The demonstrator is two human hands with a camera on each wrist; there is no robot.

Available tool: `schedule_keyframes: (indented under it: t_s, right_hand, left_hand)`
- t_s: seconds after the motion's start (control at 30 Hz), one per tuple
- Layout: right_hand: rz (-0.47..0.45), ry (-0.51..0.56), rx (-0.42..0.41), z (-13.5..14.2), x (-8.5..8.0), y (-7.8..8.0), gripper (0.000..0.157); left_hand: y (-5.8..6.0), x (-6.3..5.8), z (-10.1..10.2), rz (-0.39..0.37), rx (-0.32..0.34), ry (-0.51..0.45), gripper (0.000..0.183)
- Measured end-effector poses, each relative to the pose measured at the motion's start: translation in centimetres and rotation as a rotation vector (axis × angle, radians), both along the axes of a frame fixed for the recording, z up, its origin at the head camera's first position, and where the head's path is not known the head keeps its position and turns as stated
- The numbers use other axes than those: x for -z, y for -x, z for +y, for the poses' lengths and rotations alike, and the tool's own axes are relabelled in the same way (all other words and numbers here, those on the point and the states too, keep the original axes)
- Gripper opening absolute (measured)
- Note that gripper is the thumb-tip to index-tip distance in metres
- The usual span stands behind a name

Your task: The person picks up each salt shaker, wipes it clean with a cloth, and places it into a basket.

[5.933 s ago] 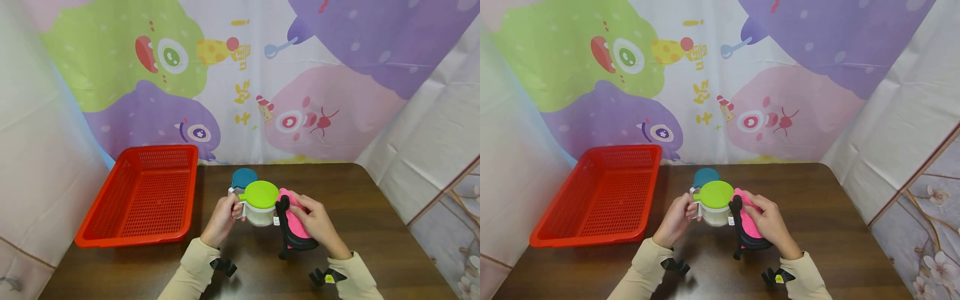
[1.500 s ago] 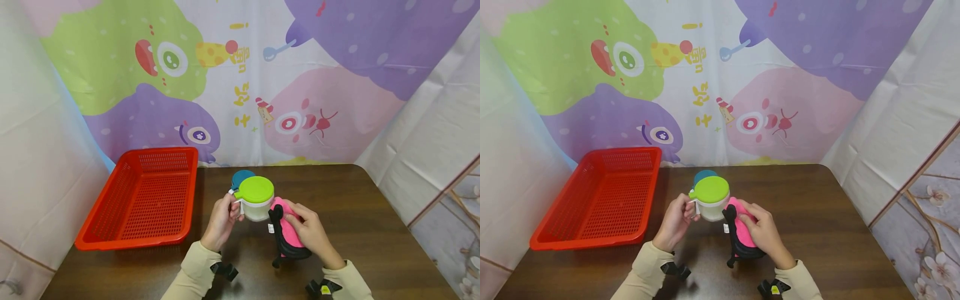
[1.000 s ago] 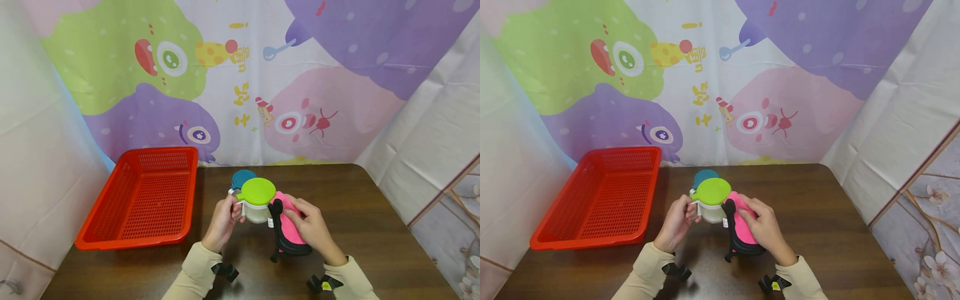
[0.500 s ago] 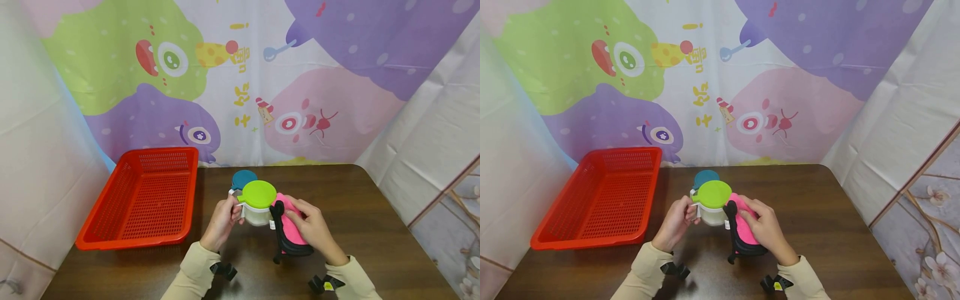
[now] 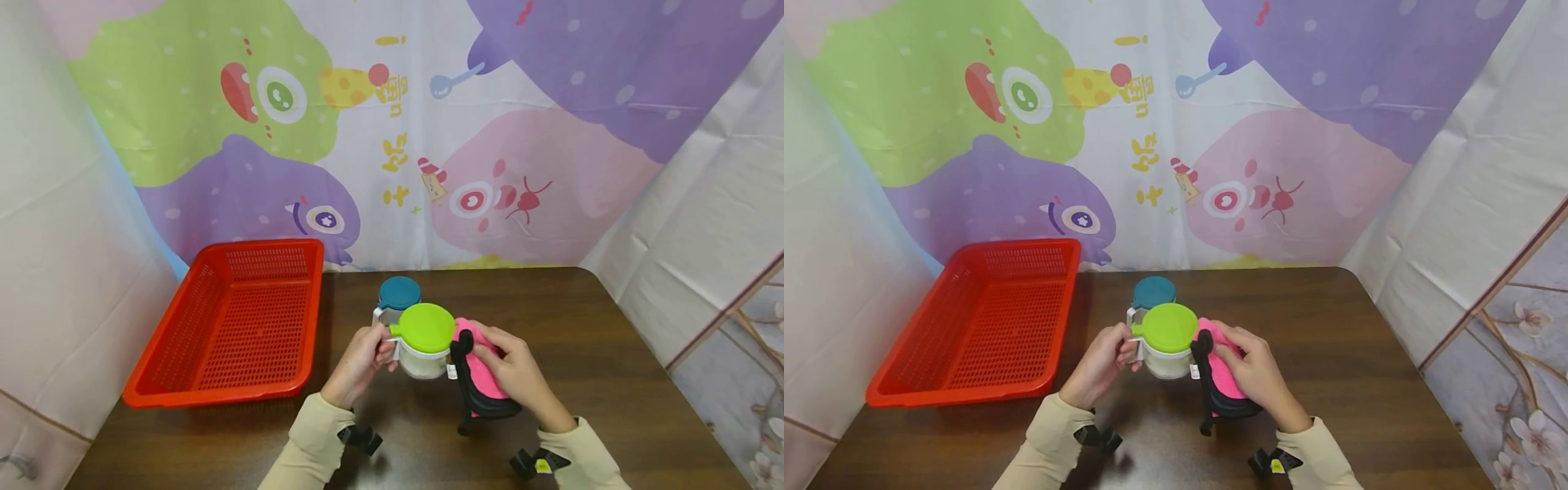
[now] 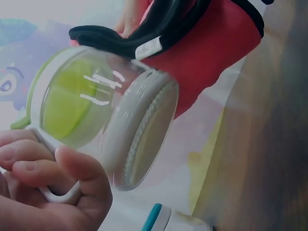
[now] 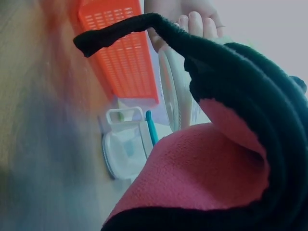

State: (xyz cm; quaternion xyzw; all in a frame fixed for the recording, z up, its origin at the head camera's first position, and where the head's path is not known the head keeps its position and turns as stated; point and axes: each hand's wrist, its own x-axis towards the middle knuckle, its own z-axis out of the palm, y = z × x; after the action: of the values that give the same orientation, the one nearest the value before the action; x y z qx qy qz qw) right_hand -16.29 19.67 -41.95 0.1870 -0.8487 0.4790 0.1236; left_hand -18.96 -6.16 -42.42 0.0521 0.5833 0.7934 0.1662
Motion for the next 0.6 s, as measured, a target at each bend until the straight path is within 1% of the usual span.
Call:
schedule_keyframes:
  t_s: [0.13,0.27,0.37,0.5,0.6]
  right_hand:
    - [0.013,-0.015,-0.032,0.3,0.0,0.1,0.038]
    - [0.052,-0.038,-0.06,0.6,0.0,0.2,0.026]
    - [0.063,-0.049,-0.071,0.9,-0.1,0.3,0.022]
    - [0.041,-0.056,-0.132,1.3,-0.1,0.5,0.026]
    - [0.02,-0.061,-0.187,1.7,-0.1,0.7,0.027]
  left_hand:
    - [0.0,0.0,-0.2,0.022,0.041,0.008,0.034]
    - [0.0,-0.1,-0.5,0.047,0.082,0.015,0.034]
    - [0.0,-0.2,-0.7,0.067,0.12,0.026,0.033]
    - [0.0,-0.3,-0.9,0.077,0.172,0.038,0.032]
    - [-0.1,-0.3,-1.0,0.063,0.205,0.032,0.032]
